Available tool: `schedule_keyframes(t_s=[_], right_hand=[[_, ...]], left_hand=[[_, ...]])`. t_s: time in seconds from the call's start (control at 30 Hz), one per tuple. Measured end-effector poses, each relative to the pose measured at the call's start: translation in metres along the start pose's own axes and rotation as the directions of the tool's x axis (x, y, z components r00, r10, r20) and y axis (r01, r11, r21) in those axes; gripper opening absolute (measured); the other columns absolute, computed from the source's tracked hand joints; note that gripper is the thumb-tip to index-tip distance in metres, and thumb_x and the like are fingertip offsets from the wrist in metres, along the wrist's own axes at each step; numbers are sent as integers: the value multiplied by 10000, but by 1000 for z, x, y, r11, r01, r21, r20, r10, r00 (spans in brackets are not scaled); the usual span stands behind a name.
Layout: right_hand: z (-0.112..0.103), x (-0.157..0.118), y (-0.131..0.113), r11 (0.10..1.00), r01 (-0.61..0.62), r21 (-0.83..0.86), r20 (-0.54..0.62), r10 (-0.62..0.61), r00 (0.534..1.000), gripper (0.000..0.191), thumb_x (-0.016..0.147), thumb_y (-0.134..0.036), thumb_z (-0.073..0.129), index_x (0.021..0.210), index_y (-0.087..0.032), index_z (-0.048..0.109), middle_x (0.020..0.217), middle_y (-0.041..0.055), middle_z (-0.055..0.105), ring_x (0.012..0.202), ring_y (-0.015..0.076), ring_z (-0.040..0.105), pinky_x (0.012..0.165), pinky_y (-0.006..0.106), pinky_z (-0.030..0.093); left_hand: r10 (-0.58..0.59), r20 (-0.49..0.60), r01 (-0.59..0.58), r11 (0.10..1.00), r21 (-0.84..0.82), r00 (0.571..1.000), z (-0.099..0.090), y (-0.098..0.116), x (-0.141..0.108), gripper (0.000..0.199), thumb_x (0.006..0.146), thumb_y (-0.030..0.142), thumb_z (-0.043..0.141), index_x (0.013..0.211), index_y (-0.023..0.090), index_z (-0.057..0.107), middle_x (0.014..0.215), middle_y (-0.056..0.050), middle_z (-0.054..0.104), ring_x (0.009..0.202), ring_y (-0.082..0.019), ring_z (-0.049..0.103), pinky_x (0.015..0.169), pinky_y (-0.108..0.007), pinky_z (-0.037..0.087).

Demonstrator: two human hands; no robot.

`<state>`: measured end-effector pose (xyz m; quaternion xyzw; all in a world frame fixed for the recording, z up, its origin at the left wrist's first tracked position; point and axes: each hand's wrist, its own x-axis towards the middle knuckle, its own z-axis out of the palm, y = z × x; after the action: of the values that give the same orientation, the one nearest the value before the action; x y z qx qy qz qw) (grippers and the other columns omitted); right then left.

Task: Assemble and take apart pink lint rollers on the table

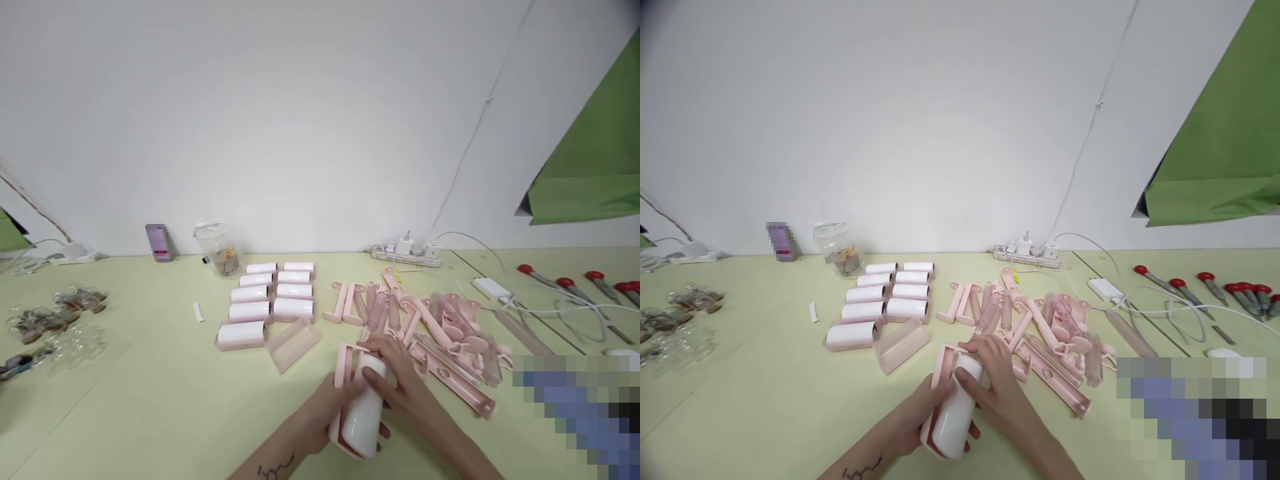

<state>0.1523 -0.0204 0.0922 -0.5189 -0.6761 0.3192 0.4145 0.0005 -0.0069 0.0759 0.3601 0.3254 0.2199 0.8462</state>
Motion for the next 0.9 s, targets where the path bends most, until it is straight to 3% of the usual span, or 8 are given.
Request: schedule_keyframes(t_s=[0.13,0.23,0.33,0.4,0.53,0.63,0.73,0.9], right_hand=[[-35,12,-12,996,-18,-89,312,45,949,190,814,-381,463,880,-249,583,844,35,577,786,203,537,680,320,431],[-54,21,-28,973,34,-226,470,78,879,153,720,-322,575,851,-253,618,743,14,592,658,174,545,550,258,414],[-59,29,-44,962,90,-258,563,73,823,324,597,-222,637,918,-266,643,681,-2,607,591,162,543,460,221,368],[-58,32,-52,957,97,-272,615,95,783,346,523,-156,636,854,-256,662,637,-18,600,535,144,519,406,201,325],[-46,31,-59,942,90,-324,652,154,742,250,493,-108,561,694,-236,638,605,-28,558,490,124,464,366,185,273],[-37,27,-59,938,98,-332,657,155,738,320,527,-114,526,799,-245,633,661,-11,578,558,150,503,396,196,312],[-31,24,-56,949,95,-300,646,129,753,412,537,-103,514,903,-247,639,768,15,620,635,173,545,429,207,351],[-24,19,-51,977,-17,-214,606,146,782,486,538,-61,491,951,-263,648,867,22,653,709,190,589,487,212,415]], left_hand=[[-104,112,98,994,57,988,-4,1,-4,529,529,243,755,988,169,502,728,-54,647,560,-162,610,548,-300,475],[-123,215,105,990,92,969,-1,1,-6,535,534,181,747,1013,173,508,697,-42,645,600,-150,613,567,-273,474],[-124,265,93,988,126,956,5,0,-7,525,511,176,762,984,187,533,724,-30,636,654,-155,606,589,-290,487],[-139,291,97,983,153,947,7,0,-8,517,495,200,773,959,196,546,761,-29,627,674,-168,598,594,-329,497],[-160,250,96,964,250,955,2,1,-13,438,487,250,776,873,201,574,781,-24,594,649,-164,567,608,-375,496],[-128,202,48,932,360,971,-5,5,-18,447,470,247,780,871,222,584,789,1,561,692,-156,540,670,-361,471],[-38,203,-58,892,448,978,-10,10,-22,588,421,232,795,963,253,570,845,16,545,830,-182,509,766,-347,437],[-52,193,-67,825,562,980,-15,18,-26,609,421,278,791,989,265,571,857,16,564,870,-219,525,775,-354,445]])
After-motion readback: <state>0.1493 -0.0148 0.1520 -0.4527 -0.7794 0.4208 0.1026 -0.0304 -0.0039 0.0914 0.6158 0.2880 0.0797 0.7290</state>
